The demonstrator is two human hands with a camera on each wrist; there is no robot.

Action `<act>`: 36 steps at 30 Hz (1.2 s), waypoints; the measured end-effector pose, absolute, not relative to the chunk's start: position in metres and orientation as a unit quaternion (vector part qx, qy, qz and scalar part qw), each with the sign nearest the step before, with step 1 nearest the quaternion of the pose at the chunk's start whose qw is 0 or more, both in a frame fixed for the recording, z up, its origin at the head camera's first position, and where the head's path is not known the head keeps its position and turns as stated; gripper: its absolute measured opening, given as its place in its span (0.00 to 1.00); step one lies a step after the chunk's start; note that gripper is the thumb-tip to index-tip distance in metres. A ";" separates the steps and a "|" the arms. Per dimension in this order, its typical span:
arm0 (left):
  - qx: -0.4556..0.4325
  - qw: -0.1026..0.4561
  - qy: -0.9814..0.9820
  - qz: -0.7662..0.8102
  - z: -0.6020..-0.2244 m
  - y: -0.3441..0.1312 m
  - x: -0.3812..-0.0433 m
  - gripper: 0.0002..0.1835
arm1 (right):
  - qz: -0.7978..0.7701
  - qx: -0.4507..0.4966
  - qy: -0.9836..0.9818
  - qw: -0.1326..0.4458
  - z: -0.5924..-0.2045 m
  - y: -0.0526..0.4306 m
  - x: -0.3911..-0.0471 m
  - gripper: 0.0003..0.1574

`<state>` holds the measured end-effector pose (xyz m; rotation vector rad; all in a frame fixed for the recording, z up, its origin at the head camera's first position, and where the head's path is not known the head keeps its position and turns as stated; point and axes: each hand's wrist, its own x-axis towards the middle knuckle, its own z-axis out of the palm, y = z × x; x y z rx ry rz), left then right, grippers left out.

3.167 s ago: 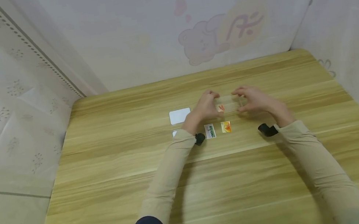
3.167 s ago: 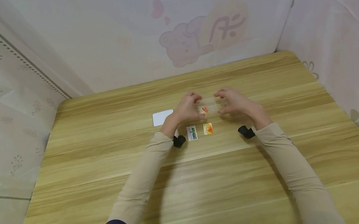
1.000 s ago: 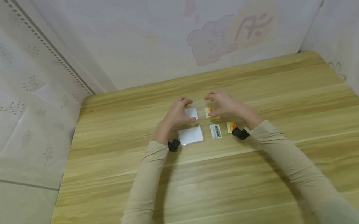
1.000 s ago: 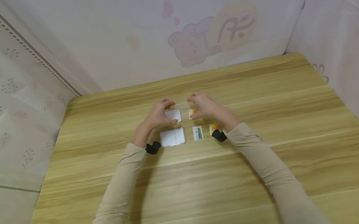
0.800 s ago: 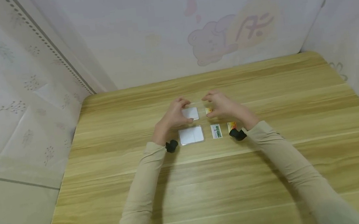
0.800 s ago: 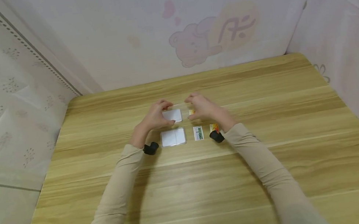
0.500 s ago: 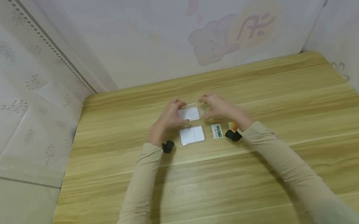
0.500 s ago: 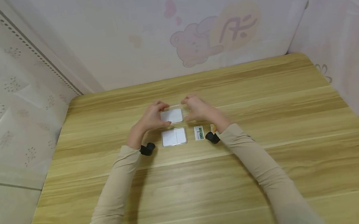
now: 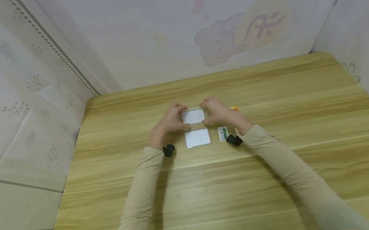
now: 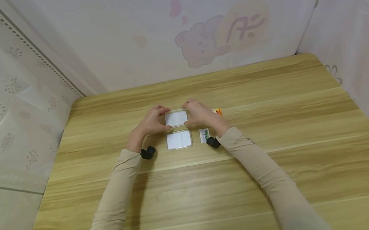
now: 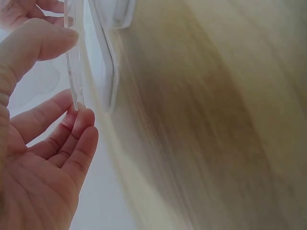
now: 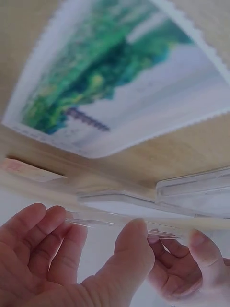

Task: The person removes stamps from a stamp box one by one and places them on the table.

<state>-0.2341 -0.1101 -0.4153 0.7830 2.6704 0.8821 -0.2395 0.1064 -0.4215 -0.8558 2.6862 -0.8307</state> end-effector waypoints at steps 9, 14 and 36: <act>0.247 0.127 0.914 0.296 -0.419 -0.115 -0.236 0.33 | -0.274 -0.292 0.910 0.106 -0.424 0.099 -0.241 0.36; 0.247 0.127 0.913 0.299 -0.419 -0.116 -0.235 0.33 | -0.267 -0.291 0.912 0.111 -0.424 0.096 -0.241 0.35; 0.239 0.135 0.909 0.313 -0.424 -0.118 -0.238 0.32 | -0.275 -0.284 0.909 0.130 -0.423 0.097 -0.241 0.35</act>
